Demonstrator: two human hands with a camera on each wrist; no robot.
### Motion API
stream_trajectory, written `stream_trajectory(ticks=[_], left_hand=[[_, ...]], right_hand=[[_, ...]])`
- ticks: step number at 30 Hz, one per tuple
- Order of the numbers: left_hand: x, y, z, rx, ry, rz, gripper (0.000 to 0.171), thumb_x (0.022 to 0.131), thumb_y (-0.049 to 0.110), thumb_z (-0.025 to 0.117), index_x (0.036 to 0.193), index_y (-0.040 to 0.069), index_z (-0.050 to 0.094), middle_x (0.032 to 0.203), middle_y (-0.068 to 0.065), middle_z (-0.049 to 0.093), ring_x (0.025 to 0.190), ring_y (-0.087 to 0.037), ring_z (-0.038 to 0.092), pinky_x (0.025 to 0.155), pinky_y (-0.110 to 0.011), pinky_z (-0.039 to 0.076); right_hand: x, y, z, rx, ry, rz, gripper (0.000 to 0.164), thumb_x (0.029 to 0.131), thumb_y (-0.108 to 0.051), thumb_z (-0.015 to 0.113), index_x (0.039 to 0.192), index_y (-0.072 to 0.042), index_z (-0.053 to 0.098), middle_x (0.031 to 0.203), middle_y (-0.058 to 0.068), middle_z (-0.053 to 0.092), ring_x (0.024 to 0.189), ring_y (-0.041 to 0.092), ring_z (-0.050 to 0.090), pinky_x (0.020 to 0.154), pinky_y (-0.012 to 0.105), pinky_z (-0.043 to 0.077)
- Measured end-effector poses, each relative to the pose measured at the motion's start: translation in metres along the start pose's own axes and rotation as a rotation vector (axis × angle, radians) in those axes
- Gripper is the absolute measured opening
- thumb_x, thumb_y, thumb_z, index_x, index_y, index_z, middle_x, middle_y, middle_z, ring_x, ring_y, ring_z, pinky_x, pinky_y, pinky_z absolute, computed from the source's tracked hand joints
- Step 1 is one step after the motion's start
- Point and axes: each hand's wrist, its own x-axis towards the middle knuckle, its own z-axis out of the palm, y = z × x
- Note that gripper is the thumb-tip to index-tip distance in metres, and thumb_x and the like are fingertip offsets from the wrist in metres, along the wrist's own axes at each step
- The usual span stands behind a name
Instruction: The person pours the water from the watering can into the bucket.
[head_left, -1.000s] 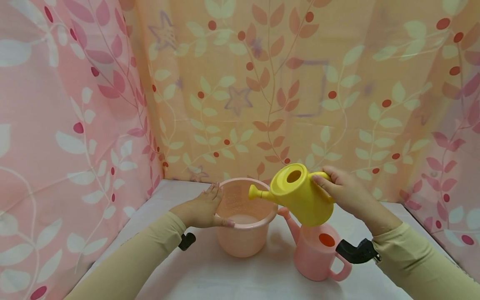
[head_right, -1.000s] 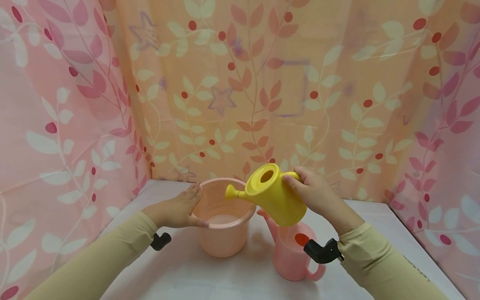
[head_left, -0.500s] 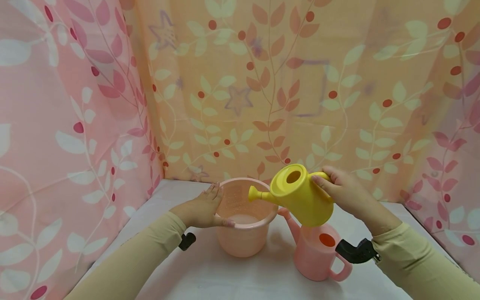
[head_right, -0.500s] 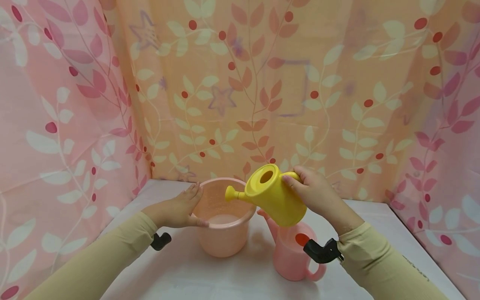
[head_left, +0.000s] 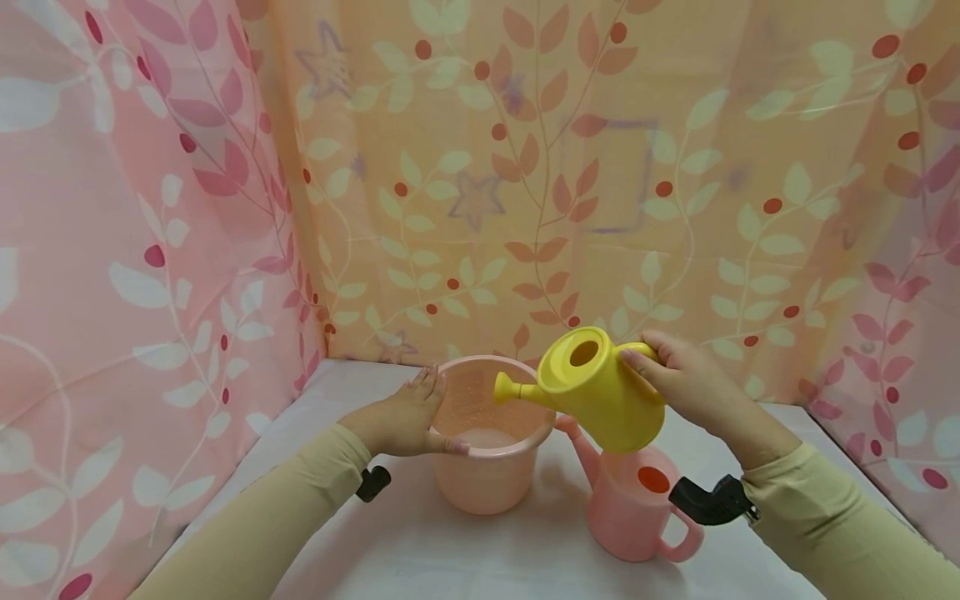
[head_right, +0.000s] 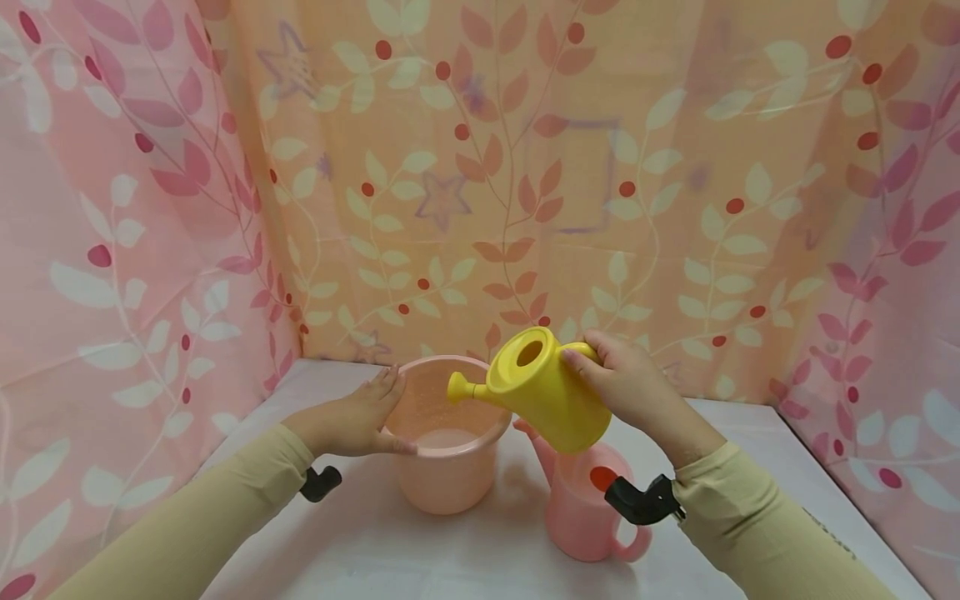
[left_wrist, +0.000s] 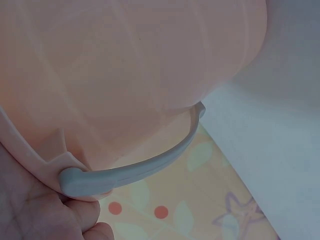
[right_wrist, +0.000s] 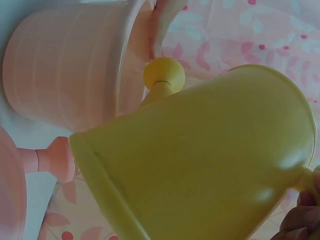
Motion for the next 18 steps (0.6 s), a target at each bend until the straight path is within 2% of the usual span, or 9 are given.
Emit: stream_trajectory(ticks=[10, 18], left_hand=[[-0.0019, 0.0006, -0.0014, 0.001, 0.008, 0.008, 0.118, 0.059, 0.083, 0.032, 0.137, -0.003, 0.008, 0.142, -0.020, 0.002, 0.130, -0.029, -0.001, 0.103, -0.043, 0.011], [-0.0020, 0.0019, -0.0013, 0.003, -0.005, -0.013, 0.119, 0.058, 0.084, 0.030, 0.138, -0.001, 0.006, 0.143, -0.018, 0.000, 0.130, -0.027, -0.002, 0.103, -0.042, 0.010]], right_hand=[[0.0008, 0.0009, 0.0002, 0.021, 0.000, 0.000, 0.030, 0.086, -0.038, 0.049, 0.083, -0.009, 0.053, 0.069, 0.009, 0.046, 0.065, 0.022, 0.044, 0.052, 0.028, 0.039], [0.0011, 0.0004, 0.0008, 0.025, -0.007, 0.003, 0.030, 0.086, -0.038, 0.049, 0.083, -0.008, 0.052, 0.070, 0.009, 0.047, 0.067, 0.023, 0.045, 0.053, 0.028, 0.041]])
